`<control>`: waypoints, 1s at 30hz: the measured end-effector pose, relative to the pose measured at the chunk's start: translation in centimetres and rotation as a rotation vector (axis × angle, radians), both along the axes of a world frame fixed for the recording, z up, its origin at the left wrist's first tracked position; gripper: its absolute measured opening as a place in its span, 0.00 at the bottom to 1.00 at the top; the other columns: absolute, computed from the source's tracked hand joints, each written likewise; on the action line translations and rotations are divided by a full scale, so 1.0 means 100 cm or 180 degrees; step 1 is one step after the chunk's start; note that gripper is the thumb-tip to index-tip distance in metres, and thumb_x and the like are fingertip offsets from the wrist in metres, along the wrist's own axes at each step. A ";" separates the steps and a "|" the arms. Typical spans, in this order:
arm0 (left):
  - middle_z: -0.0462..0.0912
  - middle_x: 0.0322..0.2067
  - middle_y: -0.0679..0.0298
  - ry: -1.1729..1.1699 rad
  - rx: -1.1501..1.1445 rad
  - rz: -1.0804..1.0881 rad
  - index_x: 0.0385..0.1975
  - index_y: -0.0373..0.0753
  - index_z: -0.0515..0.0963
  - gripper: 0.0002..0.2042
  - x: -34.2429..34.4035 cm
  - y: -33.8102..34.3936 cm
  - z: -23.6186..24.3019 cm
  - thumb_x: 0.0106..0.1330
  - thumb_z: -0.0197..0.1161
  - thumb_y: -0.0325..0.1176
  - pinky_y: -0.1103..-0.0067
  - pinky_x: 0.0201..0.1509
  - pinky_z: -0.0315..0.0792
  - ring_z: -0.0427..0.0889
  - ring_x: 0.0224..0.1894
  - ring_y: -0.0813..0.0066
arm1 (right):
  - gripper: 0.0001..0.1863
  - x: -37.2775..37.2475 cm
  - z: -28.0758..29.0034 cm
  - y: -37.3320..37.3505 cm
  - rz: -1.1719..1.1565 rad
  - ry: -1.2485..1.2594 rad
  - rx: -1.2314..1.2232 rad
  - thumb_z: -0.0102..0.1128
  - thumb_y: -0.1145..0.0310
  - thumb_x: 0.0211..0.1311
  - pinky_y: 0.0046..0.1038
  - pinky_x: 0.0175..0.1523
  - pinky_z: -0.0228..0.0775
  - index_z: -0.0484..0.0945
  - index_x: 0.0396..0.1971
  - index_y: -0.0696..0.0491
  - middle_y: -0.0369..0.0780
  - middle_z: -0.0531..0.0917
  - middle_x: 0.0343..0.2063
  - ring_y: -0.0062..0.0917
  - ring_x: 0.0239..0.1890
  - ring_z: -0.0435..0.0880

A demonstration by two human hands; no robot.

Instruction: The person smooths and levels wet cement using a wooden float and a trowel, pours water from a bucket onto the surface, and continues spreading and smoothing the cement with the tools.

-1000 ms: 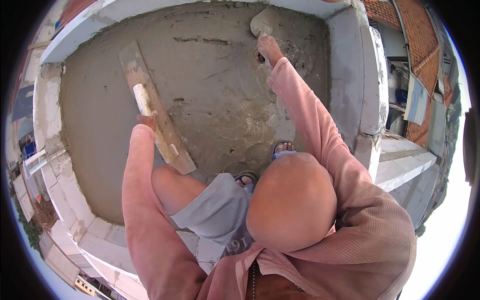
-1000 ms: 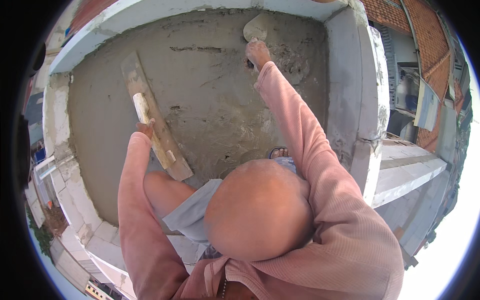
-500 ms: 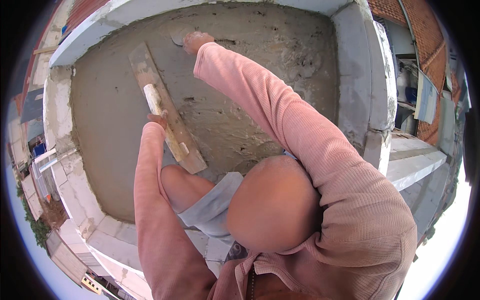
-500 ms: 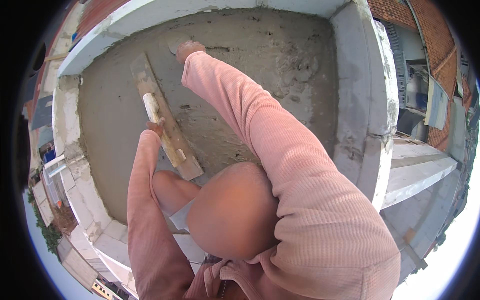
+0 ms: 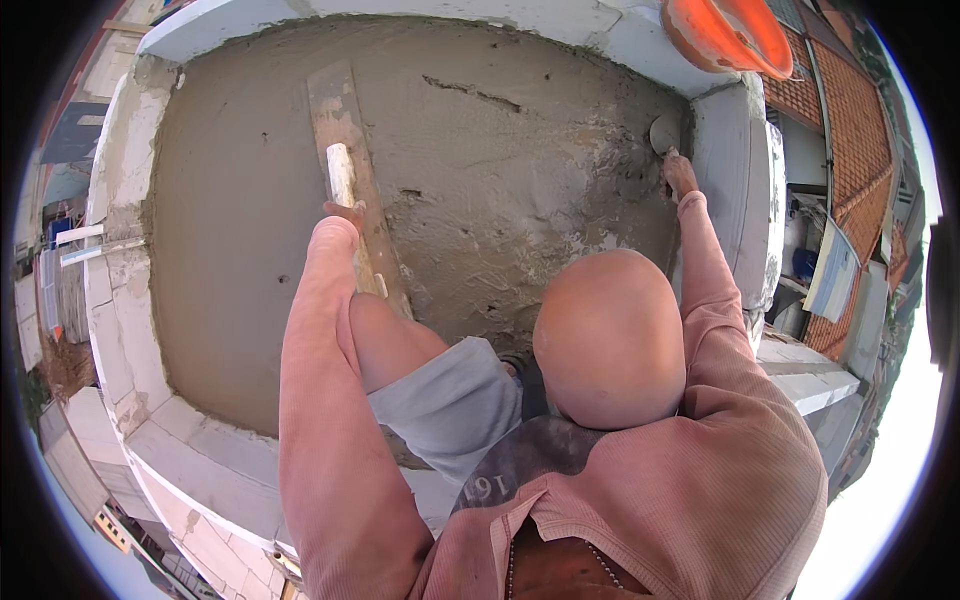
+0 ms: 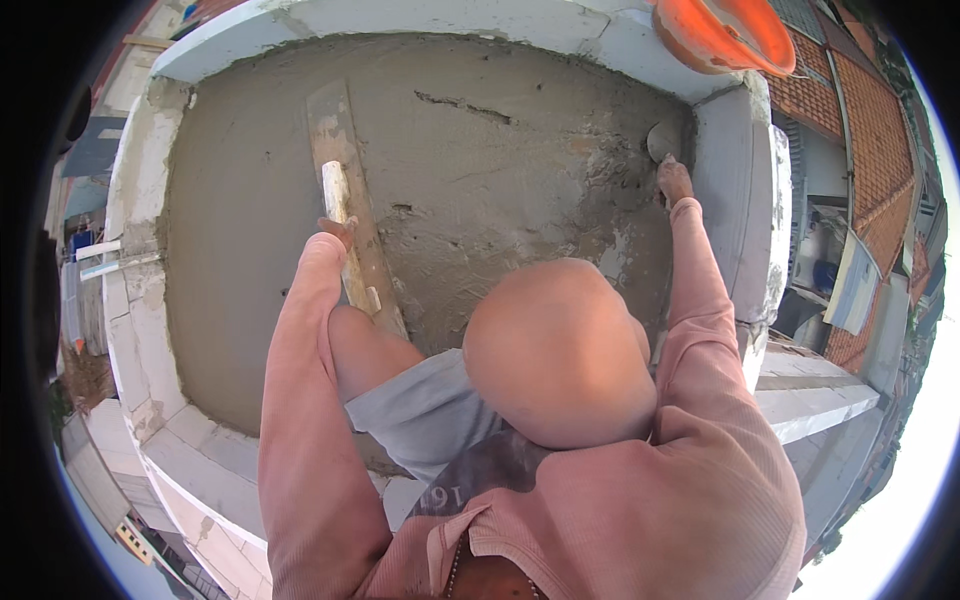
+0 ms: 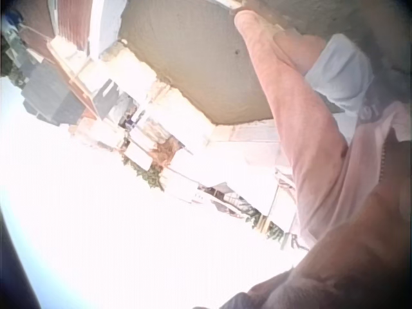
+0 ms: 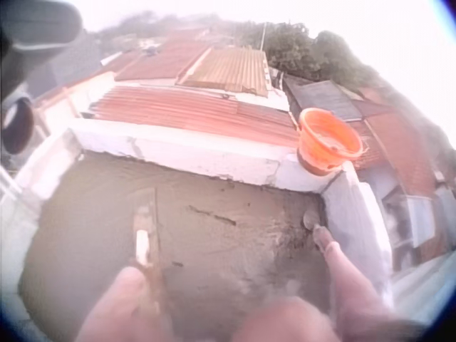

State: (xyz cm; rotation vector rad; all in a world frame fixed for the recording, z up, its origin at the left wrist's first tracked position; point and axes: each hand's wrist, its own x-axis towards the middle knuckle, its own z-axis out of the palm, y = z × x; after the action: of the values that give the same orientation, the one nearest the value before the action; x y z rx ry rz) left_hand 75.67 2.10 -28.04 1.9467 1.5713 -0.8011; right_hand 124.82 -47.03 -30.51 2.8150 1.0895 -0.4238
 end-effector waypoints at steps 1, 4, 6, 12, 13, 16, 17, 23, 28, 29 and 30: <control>0.42 0.70 0.37 0.0038 0.0072 0.0066 0.68 0.22 0.36 0.51 -0.011 0.011 0.005 0.64 0.54 0.60 0.65 0.75 0.44 0.45 0.73 0.47 | 0.13 -0.006 -0.009 0.029 0.0189 -0.0045 0.0486 0.40 0.69 0.70 0.38 0.31 0.76 0.72 0.41 0.62 0.49 0.82 0.23 0.38 0.26 0.84; 0.51 0.68 0.37 -0.0109 0.0304 0.0188 0.68 0.24 0.41 0.49 -0.011 0.013 0.014 0.64 0.54 0.60 0.61 0.72 0.51 0.54 0.70 0.45 | 0.14 -0.044 -0.023 0.132 0.0727 -0.0687 0.1549 0.41 0.65 0.71 0.40 0.24 0.71 0.73 0.34 0.59 0.47 0.81 0.21 0.36 0.22 0.83; 0.56 0.65 0.37 -0.0152 0.0106 0.0166 0.66 0.24 0.46 0.47 0.013 -0.007 0.023 0.63 0.56 0.60 0.60 0.69 0.56 0.60 0.67 0.43 | 0.16 -0.080 -0.016 0.175 -0.0428 0.0520 0.1422 0.42 0.64 0.70 0.42 0.30 0.73 0.74 0.37 0.61 0.52 0.81 0.24 0.42 0.28 0.83; 0.69 0.56 0.37 0.0011 0.0575 0.0193 0.60 0.25 0.55 0.43 -0.031 0.009 0.014 0.61 0.60 0.59 0.59 0.62 0.65 0.72 0.58 0.42 | 0.24 -0.245 0.069 0.271 0.1533 0.0367 0.0553 0.37 0.55 0.73 0.45 0.48 0.75 0.72 0.45 0.64 0.57 0.82 0.37 0.52 0.40 0.83; 0.69 0.56 0.36 -0.0029 0.0550 0.0126 0.60 0.24 0.54 0.43 -0.023 0.013 0.015 0.61 0.60 0.59 0.60 0.63 0.64 0.72 0.58 0.43 | 0.24 -0.263 0.074 0.277 0.0929 0.1050 0.0691 0.38 0.54 0.72 0.45 0.48 0.75 0.73 0.44 0.61 0.57 0.82 0.37 0.50 0.41 0.83; 0.57 0.66 0.40 0.0141 0.0163 0.0191 0.67 0.30 0.46 0.47 -0.026 0.025 0.015 0.62 0.55 0.62 0.58 0.71 0.52 0.58 0.68 0.45 | 0.24 -0.293 0.098 0.285 0.0726 0.1820 0.0718 0.40 0.52 0.72 0.43 0.48 0.75 0.75 0.43 0.58 0.54 0.83 0.38 0.48 0.42 0.84; 0.57 0.66 0.40 0.0136 0.0144 0.0161 0.67 0.30 0.46 0.47 -0.019 0.022 0.015 0.62 0.55 0.62 0.58 0.71 0.52 0.58 0.68 0.45 | 0.24 -0.292 0.104 0.284 0.1056 0.1875 0.0553 0.40 0.52 0.72 0.42 0.47 0.76 0.76 0.43 0.57 0.53 0.83 0.38 0.47 0.42 0.84; 0.56 0.66 0.41 0.0117 0.0079 0.0229 0.68 0.29 0.44 0.50 -0.018 0.020 0.014 0.60 0.55 0.64 0.59 0.71 0.52 0.57 0.68 0.45 | 0.26 -0.186 0.118 0.306 -0.0092 0.1073 0.0479 0.39 0.48 0.72 0.44 0.56 0.71 0.75 0.46 0.57 0.50 0.82 0.45 0.46 0.51 0.81; 0.56 0.67 0.41 0.0002 0.0178 0.0123 0.68 0.30 0.45 0.48 0.015 0.011 0.020 0.61 0.55 0.63 0.59 0.71 0.53 0.58 0.68 0.45 | 0.21 -0.088 0.043 0.159 -0.0648 0.0013 0.0461 0.37 0.58 0.73 0.45 0.46 0.76 0.69 0.51 0.61 0.56 0.80 0.40 0.52 0.42 0.82; 0.56 0.67 0.41 0.0060 0.0164 0.0149 0.68 0.30 0.45 0.48 0.007 0.010 0.023 0.61 0.55 0.63 0.59 0.71 0.53 0.58 0.68 0.45 | 0.21 -0.105 0.038 0.161 -0.0625 0.0069 0.0440 0.37 0.58 0.73 0.45 0.46 0.76 0.69 0.51 0.61 0.56 0.80 0.40 0.52 0.42 0.82; 0.58 0.66 0.40 0.0211 0.0086 0.0238 0.67 0.29 0.47 0.47 -0.006 0.012 0.027 0.61 0.55 0.62 0.59 0.70 0.54 0.60 0.67 0.45 | 0.22 -0.142 0.039 0.169 -0.0425 0.0393 0.0558 0.36 0.58 0.74 0.45 0.46 0.76 0.69 0.49 0.61 0.56 0.80 0.41 0.51 0.43 0.82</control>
State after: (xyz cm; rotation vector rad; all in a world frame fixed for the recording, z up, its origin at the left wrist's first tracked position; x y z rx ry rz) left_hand 75.10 3.30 -25.34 1.8859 1.6916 -0.8252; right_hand 110.62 -30.16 -26.65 3.0648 1.0096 -0.5459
